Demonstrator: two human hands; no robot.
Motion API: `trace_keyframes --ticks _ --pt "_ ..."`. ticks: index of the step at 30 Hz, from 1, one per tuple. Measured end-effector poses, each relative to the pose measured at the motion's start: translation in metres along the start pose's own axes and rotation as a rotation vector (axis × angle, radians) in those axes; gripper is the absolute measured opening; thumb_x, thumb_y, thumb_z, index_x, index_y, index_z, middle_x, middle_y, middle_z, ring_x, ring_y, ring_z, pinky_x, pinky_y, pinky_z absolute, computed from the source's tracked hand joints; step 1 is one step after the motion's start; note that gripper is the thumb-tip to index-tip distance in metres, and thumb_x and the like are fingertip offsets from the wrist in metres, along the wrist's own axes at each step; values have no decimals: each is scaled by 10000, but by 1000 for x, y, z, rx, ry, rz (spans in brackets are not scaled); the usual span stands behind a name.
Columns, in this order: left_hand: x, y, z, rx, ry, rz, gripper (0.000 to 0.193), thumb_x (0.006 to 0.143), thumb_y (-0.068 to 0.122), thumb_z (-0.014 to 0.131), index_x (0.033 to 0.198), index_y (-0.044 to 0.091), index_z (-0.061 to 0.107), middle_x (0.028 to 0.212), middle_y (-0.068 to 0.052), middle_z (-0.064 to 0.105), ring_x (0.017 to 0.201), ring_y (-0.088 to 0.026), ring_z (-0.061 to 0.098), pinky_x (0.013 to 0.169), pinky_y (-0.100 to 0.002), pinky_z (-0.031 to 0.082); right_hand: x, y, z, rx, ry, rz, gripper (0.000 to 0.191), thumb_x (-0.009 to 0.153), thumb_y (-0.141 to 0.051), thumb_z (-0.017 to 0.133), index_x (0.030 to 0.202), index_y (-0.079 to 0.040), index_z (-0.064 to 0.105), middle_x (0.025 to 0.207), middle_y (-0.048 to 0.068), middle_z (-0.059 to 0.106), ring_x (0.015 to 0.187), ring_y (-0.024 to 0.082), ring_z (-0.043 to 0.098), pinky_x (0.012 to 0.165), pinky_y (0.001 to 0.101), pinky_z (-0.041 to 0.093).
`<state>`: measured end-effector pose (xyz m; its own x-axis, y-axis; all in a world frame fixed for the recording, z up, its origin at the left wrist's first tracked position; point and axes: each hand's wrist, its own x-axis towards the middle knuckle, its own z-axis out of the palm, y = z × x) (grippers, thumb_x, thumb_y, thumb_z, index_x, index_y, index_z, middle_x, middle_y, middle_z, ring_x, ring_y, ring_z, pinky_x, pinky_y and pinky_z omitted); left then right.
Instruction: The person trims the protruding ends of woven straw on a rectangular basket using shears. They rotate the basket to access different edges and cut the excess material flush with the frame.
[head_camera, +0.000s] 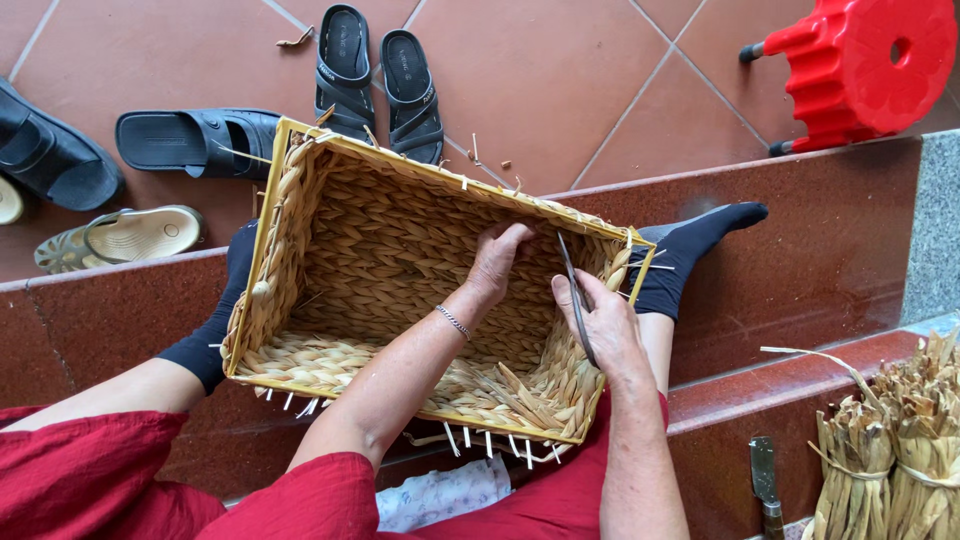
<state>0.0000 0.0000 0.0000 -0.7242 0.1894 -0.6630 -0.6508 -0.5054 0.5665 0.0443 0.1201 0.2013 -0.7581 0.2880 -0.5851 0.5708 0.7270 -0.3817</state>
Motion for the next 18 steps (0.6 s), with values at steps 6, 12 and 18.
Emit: trace_keyframes --ticks 6,12,18 --pt "43 39 -51 66 11 77 228 886 168 730 1031 -5 758 900 -6 709 779 -92 574 732 -276 475 38 -71 36 -161 -93 30 748 858 -754 521 1335 -199 678 1058 222 751 1074 396 704 950 459 536" --pt "53 66 -67 219 23 62 285 913 207 692 1081 -19 738 992 -59 746 899 -127 643 857 -296 519 60 -98 54 -218 -117 68 812 841 -786 513 1358 -177 654 1143 252 718 1159 411 663 1018 470 500" --pt "57 51 -65 230 32 66 299 922 208 681 1100 -26 739 1018 -72 755 921 -135 649 872 -303 524 71 -82 60 -190 -99 15 812 857 -782 499 1354 -162 665 1132 271 718 1155 423 662 1009 477 500"
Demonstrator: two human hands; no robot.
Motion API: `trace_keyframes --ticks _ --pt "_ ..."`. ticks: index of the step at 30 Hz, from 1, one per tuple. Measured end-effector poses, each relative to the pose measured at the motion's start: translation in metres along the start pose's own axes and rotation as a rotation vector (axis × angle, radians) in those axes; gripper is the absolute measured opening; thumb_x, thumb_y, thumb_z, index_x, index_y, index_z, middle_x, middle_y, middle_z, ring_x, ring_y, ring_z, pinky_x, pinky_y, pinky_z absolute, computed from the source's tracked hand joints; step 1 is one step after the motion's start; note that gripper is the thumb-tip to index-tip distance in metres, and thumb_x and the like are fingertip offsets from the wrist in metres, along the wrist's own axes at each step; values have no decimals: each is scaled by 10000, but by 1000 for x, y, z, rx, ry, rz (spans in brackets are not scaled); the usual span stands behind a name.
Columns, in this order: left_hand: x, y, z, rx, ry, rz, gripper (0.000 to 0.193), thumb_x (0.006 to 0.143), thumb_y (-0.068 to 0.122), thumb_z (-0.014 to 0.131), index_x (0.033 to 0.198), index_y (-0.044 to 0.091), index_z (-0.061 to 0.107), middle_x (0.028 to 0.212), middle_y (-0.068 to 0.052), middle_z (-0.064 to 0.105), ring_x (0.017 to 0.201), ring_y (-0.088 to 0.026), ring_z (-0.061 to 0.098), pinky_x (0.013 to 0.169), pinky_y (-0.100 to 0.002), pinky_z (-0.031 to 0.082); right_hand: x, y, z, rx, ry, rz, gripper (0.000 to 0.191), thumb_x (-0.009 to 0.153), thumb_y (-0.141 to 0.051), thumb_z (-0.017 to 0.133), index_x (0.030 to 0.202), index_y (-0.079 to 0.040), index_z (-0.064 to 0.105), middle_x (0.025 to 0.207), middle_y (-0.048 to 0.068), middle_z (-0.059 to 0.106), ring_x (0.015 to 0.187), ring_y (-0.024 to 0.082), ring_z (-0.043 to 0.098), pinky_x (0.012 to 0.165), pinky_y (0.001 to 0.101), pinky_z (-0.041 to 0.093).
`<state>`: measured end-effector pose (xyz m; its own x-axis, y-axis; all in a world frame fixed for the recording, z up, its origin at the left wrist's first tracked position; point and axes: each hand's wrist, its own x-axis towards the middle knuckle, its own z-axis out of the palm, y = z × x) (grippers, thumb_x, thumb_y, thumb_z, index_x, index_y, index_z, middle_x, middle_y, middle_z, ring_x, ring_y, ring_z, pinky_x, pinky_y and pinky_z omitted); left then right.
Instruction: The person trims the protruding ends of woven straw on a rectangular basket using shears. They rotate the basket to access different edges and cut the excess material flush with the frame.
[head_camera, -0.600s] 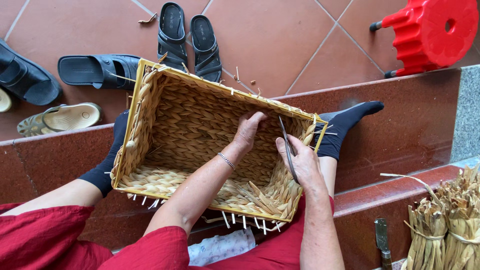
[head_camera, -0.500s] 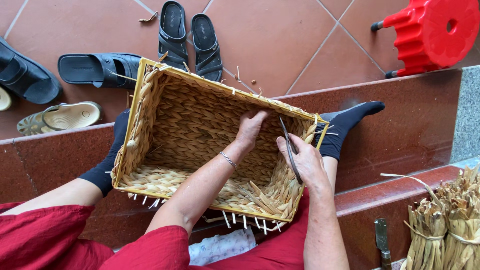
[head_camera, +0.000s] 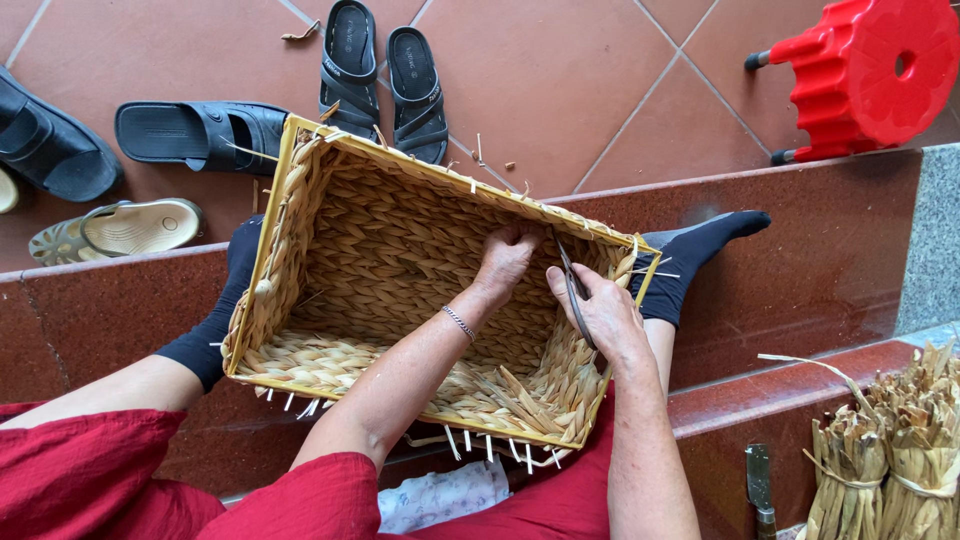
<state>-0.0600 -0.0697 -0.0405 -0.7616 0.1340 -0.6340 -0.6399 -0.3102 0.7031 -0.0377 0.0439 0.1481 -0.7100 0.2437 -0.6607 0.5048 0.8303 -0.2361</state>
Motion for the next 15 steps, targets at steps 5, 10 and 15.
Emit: trace_keyframes --ticks 5,10,15 --pt "12 -10 12 -40 -8 41 288 929 202 681 1097 -25 739 1008 -48 748 913 -114 635 864 -289 516 14 11 -13 142 -30 -36 753 844 -749 518 1298 -177 704 991 233 777 1017 371 758 926 445 553" --pt "18 -16 23 8 -32 31 281 942 211 656 1079 -19 739 957 -36 723 844 -102 596 786 -294 514 14 13 -18 77 14 -86 671 907 -717 489 1270 -204 724 941 230 761 984 403 734 886 467 549" --pt "-4 -31 34 58 -21 47 274 934 220 665 1041 -22 737 902 -33 715 795 -100 595 751 -287 518 -15 29 -24 -22 -22 -62 647 895 -703 503 1285 -225 695 945 246 749 984 433 716 872 497 546"
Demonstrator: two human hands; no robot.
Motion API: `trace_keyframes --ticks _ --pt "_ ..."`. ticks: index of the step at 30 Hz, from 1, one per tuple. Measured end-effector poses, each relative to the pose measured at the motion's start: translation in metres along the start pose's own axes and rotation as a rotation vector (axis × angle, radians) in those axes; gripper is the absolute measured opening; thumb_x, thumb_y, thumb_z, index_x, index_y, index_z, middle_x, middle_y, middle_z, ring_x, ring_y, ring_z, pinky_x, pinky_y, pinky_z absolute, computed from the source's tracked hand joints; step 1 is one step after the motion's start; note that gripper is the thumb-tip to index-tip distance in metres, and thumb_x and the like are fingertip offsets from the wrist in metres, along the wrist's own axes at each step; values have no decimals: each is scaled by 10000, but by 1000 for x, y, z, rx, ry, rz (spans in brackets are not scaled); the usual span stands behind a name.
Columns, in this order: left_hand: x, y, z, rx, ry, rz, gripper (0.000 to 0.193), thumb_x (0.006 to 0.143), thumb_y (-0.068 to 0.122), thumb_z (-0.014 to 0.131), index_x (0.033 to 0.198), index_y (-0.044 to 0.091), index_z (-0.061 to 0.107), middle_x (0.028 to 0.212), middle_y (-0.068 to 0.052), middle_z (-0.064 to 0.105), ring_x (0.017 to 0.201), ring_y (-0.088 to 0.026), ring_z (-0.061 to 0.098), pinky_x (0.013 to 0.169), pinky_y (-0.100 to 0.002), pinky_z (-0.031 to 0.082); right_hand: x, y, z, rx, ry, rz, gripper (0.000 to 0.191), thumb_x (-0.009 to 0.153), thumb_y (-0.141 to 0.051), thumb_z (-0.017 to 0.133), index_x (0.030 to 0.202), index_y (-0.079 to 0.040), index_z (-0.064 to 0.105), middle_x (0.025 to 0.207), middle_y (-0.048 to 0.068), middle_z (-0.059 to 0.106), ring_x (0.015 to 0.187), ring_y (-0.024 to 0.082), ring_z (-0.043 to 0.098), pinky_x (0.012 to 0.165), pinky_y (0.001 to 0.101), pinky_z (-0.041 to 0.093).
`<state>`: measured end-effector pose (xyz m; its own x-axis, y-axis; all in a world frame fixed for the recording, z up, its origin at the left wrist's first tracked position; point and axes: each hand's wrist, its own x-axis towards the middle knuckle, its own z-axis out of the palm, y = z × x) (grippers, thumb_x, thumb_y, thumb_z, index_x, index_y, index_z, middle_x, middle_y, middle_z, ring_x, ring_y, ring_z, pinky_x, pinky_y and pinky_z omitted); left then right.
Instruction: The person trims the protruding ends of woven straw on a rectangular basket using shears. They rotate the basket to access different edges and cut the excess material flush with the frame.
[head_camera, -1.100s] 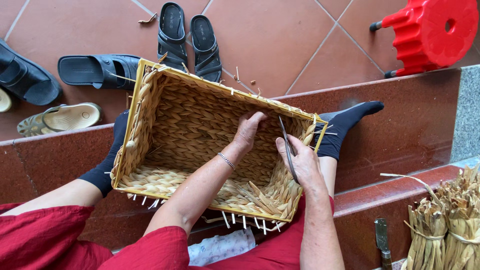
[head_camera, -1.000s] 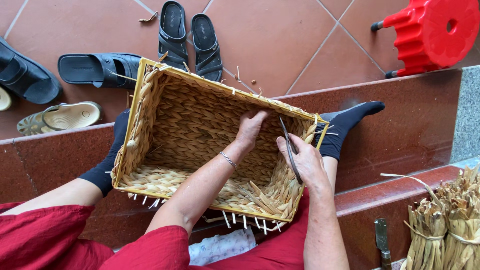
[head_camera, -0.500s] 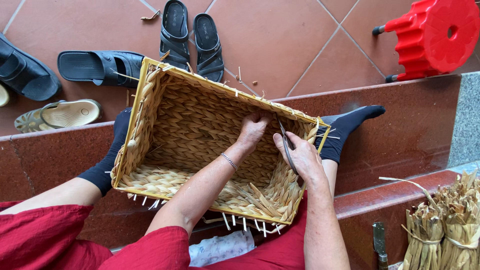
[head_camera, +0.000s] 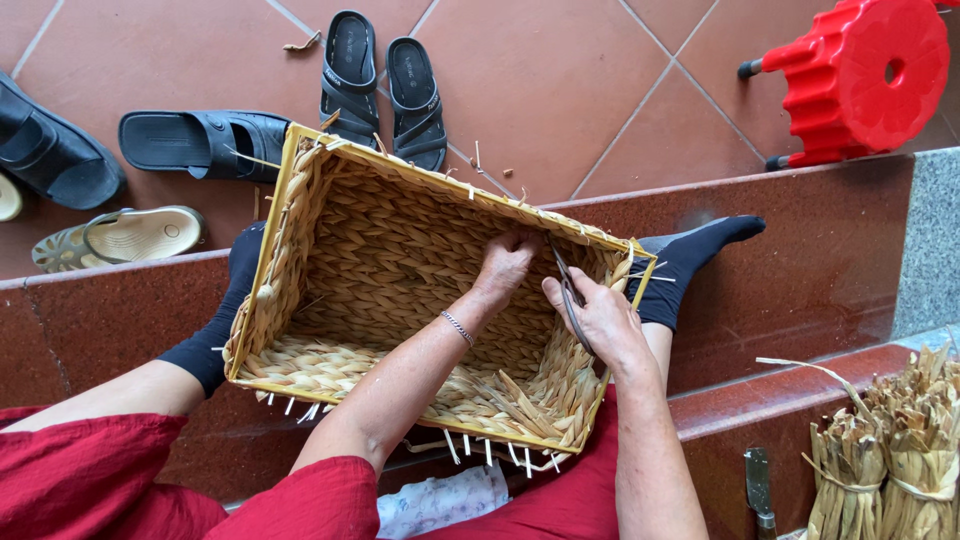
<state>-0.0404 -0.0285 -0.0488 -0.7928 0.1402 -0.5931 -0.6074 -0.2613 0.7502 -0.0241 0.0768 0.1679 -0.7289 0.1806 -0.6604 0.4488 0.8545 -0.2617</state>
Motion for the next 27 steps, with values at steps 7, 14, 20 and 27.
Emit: trace_keyframes --ticks 7,14,20,27 --pt "-11 -9 9 -35 -9 0 262 948 212 649 1026 -28 718 875 -19 683 773 -101 564 733 -292 509 3 10 -4 -77 -32 -4 614 909 -708 511 1234 -232 725 937 237 749 992 431 711 880 506 532" --pt "-19 -4 18 -30 2 26 256 944 194 629 1061 -17 716 914 -15 701 812 -84 579 746 -277 508 -5 10 -16 92 -25 -24 554 920 -642 535 1210 -215 735 816 248 737 858 394 769 823 464 568" --pt "-13 -4 -6 -259 64 -157 206 893 151 656 1059 38 704 944 -15 721 801 -134 631 722 -317 538 -23 4 -31 -131 -26 -14 680 825 -681 663 1335 -231 668 926 211 746 958 389 719 856 479 540" --pt "-8 47 -59 -301 214 -25 217 907 160 642 1009 3 750 928 -47 741 827 -132 641 795 -304 526 -8 -17 -31 3 -95 -77 789 747 -717 666 1377 -243 639 1002 162 771 1012 322 731 915 433 540"
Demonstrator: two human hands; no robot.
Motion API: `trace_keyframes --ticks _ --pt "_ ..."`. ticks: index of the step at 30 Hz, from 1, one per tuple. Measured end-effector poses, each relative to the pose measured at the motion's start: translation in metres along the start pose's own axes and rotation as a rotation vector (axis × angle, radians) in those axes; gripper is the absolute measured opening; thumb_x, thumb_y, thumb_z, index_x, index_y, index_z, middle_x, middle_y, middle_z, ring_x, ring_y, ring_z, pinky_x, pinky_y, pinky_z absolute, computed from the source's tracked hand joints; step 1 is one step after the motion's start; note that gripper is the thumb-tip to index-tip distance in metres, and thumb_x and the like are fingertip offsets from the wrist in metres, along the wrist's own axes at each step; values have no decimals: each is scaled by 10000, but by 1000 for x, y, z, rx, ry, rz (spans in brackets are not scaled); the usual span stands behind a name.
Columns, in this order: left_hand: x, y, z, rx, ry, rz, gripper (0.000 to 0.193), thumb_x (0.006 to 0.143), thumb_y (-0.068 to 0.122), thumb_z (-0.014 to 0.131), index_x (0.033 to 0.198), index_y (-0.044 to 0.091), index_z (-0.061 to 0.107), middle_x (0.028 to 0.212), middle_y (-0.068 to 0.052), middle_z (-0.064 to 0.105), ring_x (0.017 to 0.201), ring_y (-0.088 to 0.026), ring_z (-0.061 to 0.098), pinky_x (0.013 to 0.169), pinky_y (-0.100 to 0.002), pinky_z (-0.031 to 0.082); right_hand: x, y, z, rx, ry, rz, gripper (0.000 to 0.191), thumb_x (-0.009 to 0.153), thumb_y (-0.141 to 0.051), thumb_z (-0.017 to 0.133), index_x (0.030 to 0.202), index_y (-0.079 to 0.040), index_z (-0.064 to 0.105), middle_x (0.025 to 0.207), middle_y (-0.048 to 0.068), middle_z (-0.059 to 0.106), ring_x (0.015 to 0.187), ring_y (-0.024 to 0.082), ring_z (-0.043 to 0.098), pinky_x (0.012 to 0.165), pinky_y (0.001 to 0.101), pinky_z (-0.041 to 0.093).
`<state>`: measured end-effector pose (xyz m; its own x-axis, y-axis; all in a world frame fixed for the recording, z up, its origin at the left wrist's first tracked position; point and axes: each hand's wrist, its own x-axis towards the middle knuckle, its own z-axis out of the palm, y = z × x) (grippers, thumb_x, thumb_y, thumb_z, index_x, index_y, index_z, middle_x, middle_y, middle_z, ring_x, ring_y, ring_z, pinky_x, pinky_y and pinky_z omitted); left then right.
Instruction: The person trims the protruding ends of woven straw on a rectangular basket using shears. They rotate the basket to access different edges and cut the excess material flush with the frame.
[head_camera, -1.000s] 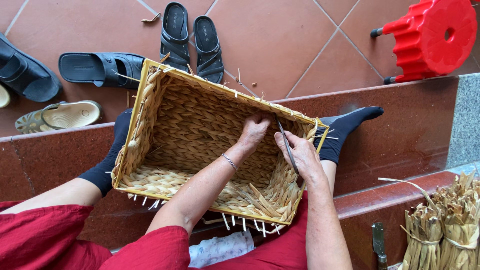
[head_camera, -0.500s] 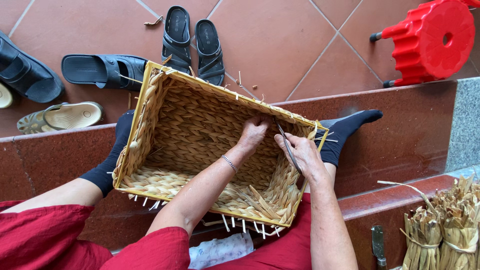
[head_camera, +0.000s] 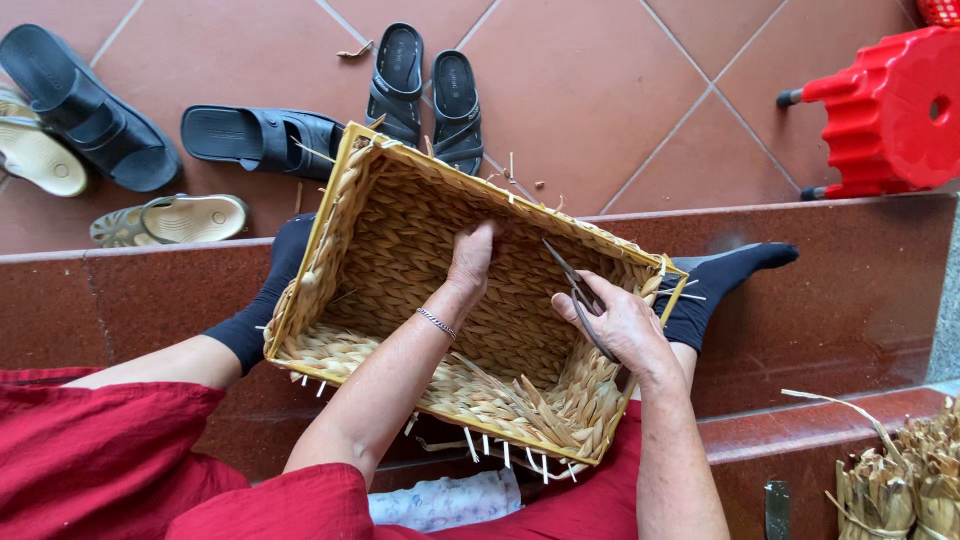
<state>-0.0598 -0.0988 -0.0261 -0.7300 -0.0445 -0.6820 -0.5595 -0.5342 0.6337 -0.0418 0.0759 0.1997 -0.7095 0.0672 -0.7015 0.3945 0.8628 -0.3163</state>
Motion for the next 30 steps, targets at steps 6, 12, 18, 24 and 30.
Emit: trace_keyframes --ticks 6,12,18,24,30 --pt "-13 30 -21 113 -42 135 266 915 212 726 1067 -5 752 998 -51 756 900 -107 652 860 -287 520 10 -16 18 121 -36 -88 809 786 -713 653 1372 -156 647 1133 157 765 1119 280 699 994 386 499" --pt "8 26 -30 196 -48 92 276 956 207 698 1108 -19 740 1013 -64 747 900 -111 623 854 -278 510 52 -35 27 43 -97 -56 813 778 -698 668 1381 -154 647 1140 159 764 1108 284 705 1004 386 501" --pt "10 21 -20 210 -66 89 295 976 224 670 1117 -29 723 1021 -70 752 933 -115 650 880 -284 527 71 -41 20 1 -66 -112 748 793 -671 700 1328 -149 685 1147 155 758 1103 280 694 985 393 496" --pt "13 24 -5 246 -38 62 292 983 220 659 1118 -31 721 1022 -84 744 926 -132 641 869 -291 523 81 -36 4 -3 -82 -164 599 838 -608 665 1226 -161 757 1049 160 788 999 301 754 942 414 547" --pt "11 19 -9 344 24 95 230 919 118 602 1099 6 692 986 -64 707 876 -157 625 825 -290 532 62 -26 -12 -132 16 -183 644 830 -647 684 1225 -143 745 1125 171 753 1110 352 693 969 457 514"
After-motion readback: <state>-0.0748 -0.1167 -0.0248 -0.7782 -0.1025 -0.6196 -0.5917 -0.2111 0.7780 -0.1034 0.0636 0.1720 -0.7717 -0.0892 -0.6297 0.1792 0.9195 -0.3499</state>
